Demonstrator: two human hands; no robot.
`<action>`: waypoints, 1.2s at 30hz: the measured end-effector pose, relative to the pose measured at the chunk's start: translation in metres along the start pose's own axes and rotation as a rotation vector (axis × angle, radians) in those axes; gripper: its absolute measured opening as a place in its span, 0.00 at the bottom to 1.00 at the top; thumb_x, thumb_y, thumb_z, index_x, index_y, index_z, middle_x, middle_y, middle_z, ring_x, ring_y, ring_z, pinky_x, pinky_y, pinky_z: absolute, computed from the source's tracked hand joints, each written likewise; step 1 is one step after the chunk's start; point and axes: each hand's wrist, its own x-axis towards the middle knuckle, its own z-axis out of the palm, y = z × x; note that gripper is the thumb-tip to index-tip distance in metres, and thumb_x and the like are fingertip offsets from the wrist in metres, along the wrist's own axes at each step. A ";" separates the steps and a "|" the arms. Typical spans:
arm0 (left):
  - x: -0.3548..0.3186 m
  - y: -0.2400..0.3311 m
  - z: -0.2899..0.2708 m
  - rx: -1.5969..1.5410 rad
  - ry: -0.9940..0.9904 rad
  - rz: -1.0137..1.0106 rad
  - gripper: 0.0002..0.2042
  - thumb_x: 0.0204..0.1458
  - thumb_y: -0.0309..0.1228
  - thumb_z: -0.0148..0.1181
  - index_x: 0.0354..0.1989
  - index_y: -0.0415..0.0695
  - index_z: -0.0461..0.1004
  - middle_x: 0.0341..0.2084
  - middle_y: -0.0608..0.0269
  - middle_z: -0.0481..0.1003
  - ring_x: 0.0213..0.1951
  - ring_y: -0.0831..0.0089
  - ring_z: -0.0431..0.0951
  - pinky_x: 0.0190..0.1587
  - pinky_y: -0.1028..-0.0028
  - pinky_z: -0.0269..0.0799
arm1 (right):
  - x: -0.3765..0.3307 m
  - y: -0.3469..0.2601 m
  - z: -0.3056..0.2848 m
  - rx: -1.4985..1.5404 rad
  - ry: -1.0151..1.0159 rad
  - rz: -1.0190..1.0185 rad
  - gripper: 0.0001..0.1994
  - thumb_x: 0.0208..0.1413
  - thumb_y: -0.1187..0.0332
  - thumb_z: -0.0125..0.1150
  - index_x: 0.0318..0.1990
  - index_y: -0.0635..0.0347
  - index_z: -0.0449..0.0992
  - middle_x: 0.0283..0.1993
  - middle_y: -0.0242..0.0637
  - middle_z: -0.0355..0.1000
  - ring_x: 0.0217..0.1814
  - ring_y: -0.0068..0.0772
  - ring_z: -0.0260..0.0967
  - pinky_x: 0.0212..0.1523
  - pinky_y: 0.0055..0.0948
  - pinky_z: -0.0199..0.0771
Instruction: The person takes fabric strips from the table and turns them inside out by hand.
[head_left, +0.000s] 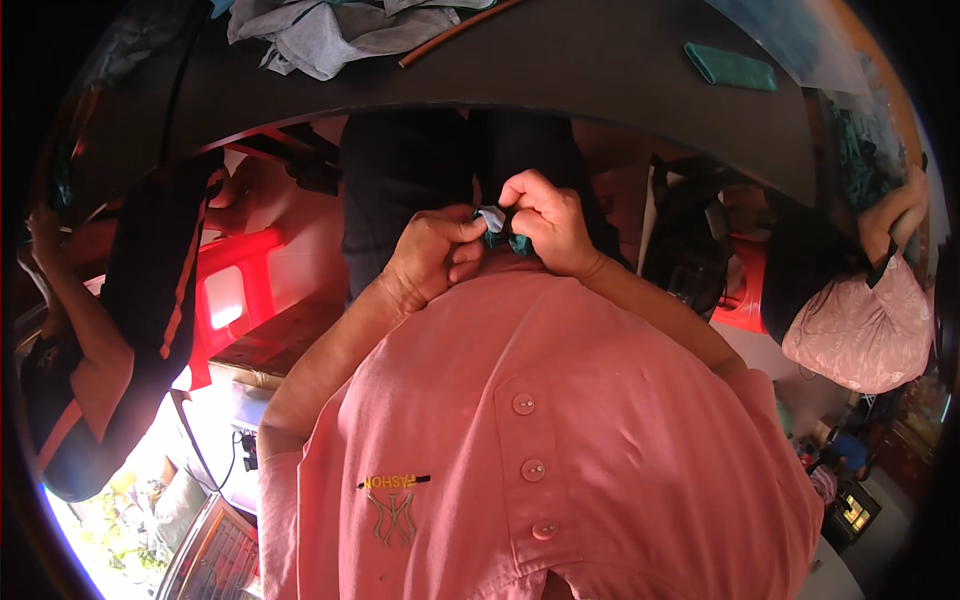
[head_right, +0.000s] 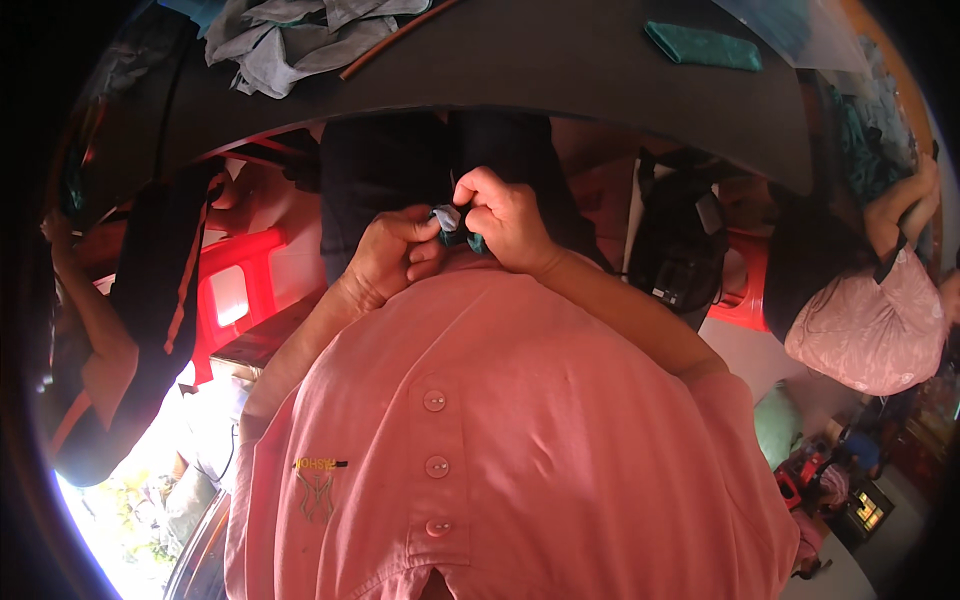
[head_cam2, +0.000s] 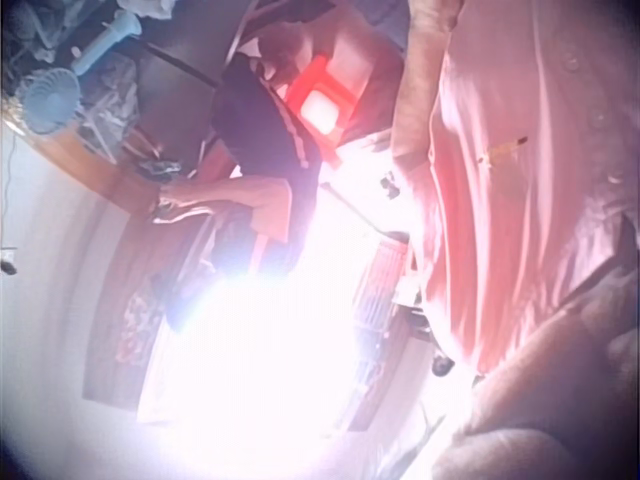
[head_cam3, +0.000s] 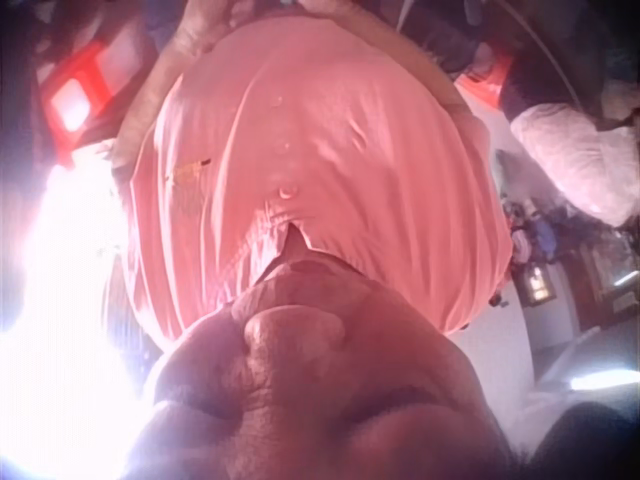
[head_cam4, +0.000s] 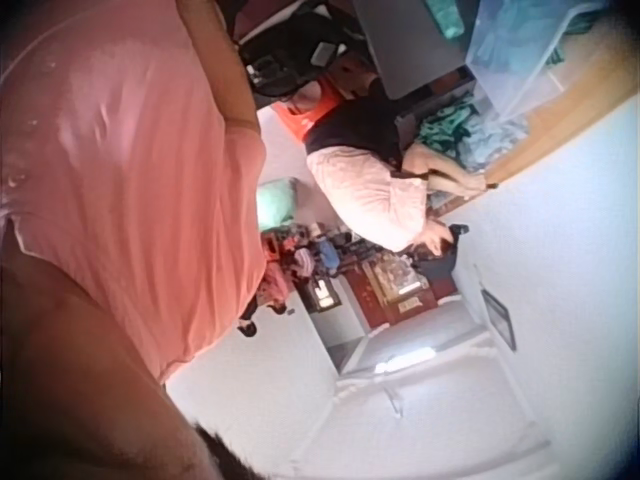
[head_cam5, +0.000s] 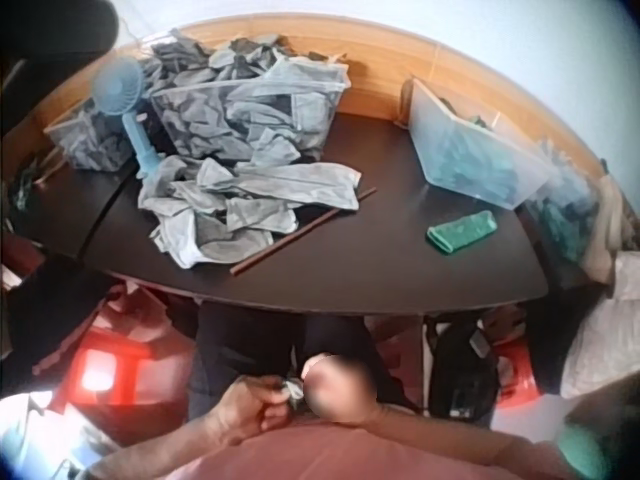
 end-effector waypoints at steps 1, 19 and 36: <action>0.000 0.001 -0.002 -0.002 -0.001 0.000 0.05 0.58 0.27 0.54 0.36 0.38 0.69 0.14 0.68 0.59 0.15 0.78 0.56 0.17 0.77 0.52 | 0.000 0.000 0.002 0.030 0.014 -0.015 0.11 0.44 0.84 0.49 0.36 0.63 0.70 0.23 0.32 0.70 0.24 0.17 0.65 0.26 0.20 0.66; 0.007 -0.001 -0.004 -0.035 -0.150 -0.105 0.11 0.60 0.36 0.56 0.41 0.41 0.69 0.15 0.62 0.66 0.15 0.72 0.64 0.20 0.75 0.59 | 0.006 0.005 -0.005 0.188 -0.115 0.231 0.08 0.44 0.82 0.51 0.32 0.63 0.72 0.26 0.29 0.72 0.30 0.15 0.65 0.31 0.19 0.65; -0.013 0.009 0.032 0.088 0.387 0.505 0.12 0.49 0.26 0.63 0.42 0.39 0.72 0.31 0.59 0.77 0.28 0.72 0.77 0.29 0.76 0.70 | 0.013 -0.044 -0.018 0.262 -0.184 0.129 0.06 0.50 0.79 0.56 0.37 0.62 0.70 0.28 0.28 0.71 0.32 0.15 0.64 0.35 0.19 0.63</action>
